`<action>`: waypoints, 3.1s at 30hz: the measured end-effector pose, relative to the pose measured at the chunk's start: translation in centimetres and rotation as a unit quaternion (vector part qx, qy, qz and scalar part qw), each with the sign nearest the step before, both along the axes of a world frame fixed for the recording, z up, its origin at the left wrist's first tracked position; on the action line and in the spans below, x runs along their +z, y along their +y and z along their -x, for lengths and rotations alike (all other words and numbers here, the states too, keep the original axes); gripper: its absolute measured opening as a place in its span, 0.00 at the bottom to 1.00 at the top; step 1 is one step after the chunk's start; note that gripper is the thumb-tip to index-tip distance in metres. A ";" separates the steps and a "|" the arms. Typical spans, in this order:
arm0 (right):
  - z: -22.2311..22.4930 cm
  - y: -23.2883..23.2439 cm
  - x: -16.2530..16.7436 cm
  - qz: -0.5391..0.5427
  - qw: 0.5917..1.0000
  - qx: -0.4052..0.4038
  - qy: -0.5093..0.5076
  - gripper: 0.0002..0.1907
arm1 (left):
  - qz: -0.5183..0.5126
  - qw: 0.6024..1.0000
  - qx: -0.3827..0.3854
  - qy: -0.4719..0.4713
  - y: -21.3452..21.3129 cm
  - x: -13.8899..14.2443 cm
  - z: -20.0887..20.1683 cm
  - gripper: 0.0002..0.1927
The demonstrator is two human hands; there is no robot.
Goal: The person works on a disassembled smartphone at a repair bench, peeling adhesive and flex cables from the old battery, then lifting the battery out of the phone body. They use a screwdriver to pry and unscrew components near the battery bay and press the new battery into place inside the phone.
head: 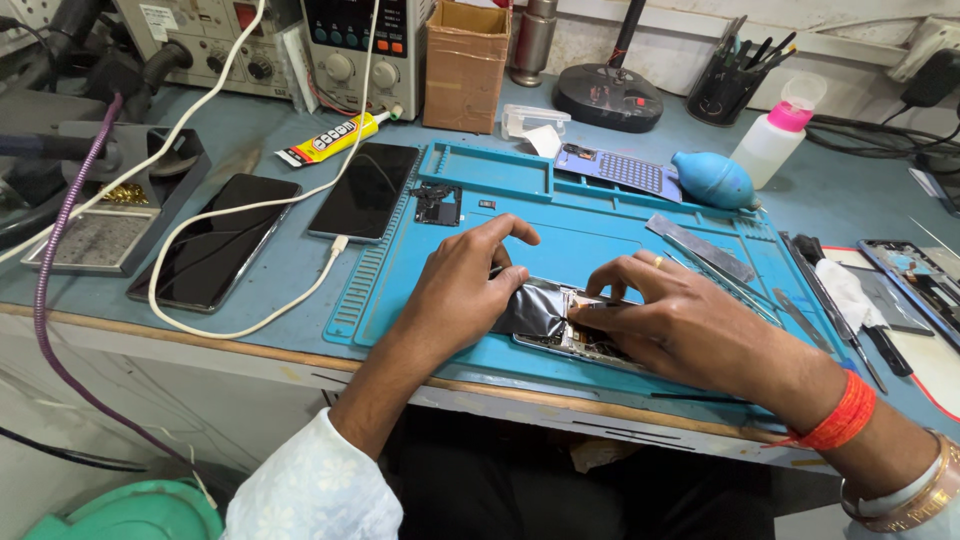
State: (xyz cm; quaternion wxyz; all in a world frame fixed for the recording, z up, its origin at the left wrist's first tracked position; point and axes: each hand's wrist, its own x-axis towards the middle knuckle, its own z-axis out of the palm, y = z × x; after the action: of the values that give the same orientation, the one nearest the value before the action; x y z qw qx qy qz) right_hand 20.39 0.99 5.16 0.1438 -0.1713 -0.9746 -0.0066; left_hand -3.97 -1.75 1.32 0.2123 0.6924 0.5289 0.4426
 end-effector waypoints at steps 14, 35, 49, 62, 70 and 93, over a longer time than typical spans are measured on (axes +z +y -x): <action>1.6 -0.4 0.5 -0.062 0.995 0.075 0.015 0.14 | -0.006 1.000 0.004 -0.002 0.0 -0.1 -0.1 0.16; -0.3 0.9 0.4 0.014 0.998 -0.030 0.056 0.21 | -0.003 1.000 0.000 -0.001 -0.1 0.0 0.1 0.16; 0.1 1.0 0.1 -0.104 0.994 0.015 -0.006 0.22 | 0.001 1.000 -0.007 0.005 0.0 0.2 -0.1 0.16; 2.3 -0.1 0.9 -0.151 0.987 0.060 -0.019 0.10 | -0.034 0.999 -0.011 0.002 0.1 -0.1 0.0 0.16; 2.4 -0.2 0.3 -0.139 0.990 0.037 -0.008 0.10 | -0.027 1.000 -0.004 -0.005 0.1 0.0 -0.1 0.16; 2.6 -2.3 -0.7 -0.113 0.992 -0.058 0.027 0.16 | -0.038 0.999 0.002 0.012 -0.1 -0.1 0.1 0.16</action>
State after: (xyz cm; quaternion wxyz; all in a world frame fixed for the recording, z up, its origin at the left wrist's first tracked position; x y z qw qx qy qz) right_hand 17.83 -1.33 4.44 0.1875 -0.2100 -0.9520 -0.1201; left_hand -4.10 -1.83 1.23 0.1784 0.7040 0.5162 0.4540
